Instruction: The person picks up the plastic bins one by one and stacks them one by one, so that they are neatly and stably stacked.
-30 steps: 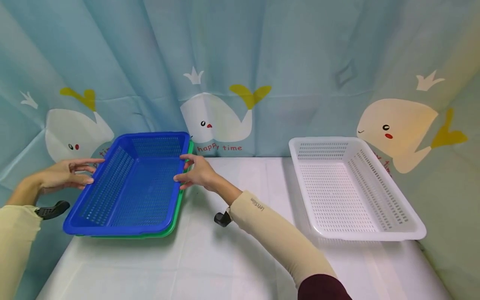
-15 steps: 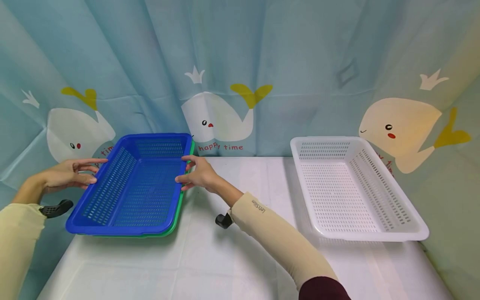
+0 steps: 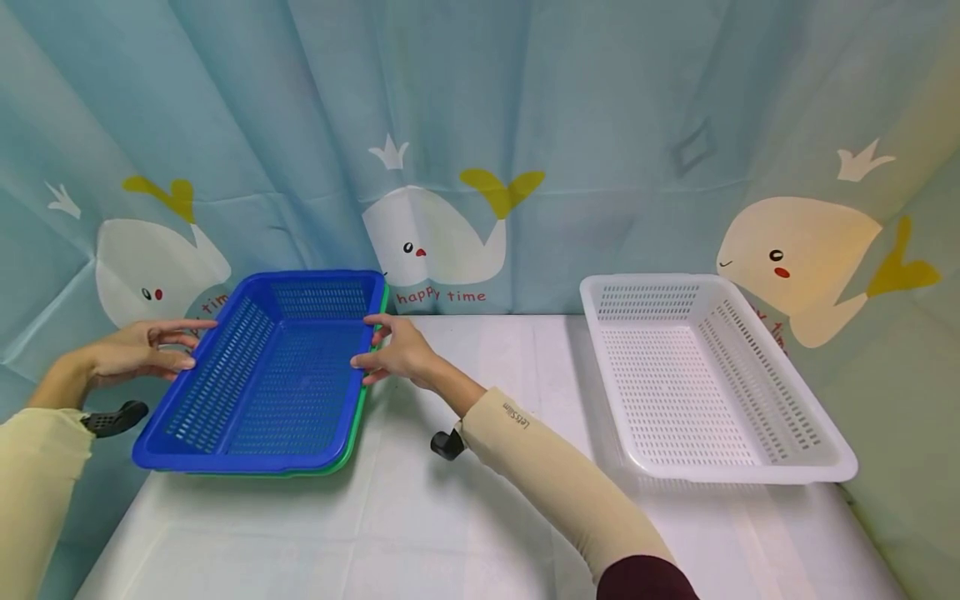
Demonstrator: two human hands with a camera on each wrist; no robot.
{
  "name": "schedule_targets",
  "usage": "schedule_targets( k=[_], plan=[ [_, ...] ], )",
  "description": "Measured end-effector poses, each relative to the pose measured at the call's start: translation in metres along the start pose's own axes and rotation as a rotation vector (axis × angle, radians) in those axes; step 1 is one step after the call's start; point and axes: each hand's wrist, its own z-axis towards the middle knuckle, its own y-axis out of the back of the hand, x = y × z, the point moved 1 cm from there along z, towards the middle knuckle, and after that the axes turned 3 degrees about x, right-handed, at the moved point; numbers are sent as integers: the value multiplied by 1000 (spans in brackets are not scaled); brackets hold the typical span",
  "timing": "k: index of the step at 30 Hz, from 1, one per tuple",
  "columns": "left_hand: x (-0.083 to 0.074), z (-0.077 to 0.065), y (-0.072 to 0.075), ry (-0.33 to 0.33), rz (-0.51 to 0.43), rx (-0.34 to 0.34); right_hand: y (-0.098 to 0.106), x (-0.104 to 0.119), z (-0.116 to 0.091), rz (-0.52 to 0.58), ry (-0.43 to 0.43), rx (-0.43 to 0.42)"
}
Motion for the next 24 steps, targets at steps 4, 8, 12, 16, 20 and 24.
schedule_targets(
  k=[4, 8, 12, 16, 20, 24],
  plan=[
    [0, 0, 0, -2, -7, 9, 0, -1, 0, 3, -4, -6],
    [1, 0, 0, -5, -4, 22, -1, -3, 2, 3, -8, -6],
    [1, 0, 0, 7, 6, 24, -1, -3, 2, -5, -11, -5],
    [1, 0, -1, 14, 21, 22, -2, -2, 1, -10, -14, -13],
    [0, 0, 0, 16, 20, 24, -3, -1, -1, -9, -16, -21],
    [-1, 1, 1, 14, 24, 33, -3, 0, 0, -7, -14, -25]
  ],
)
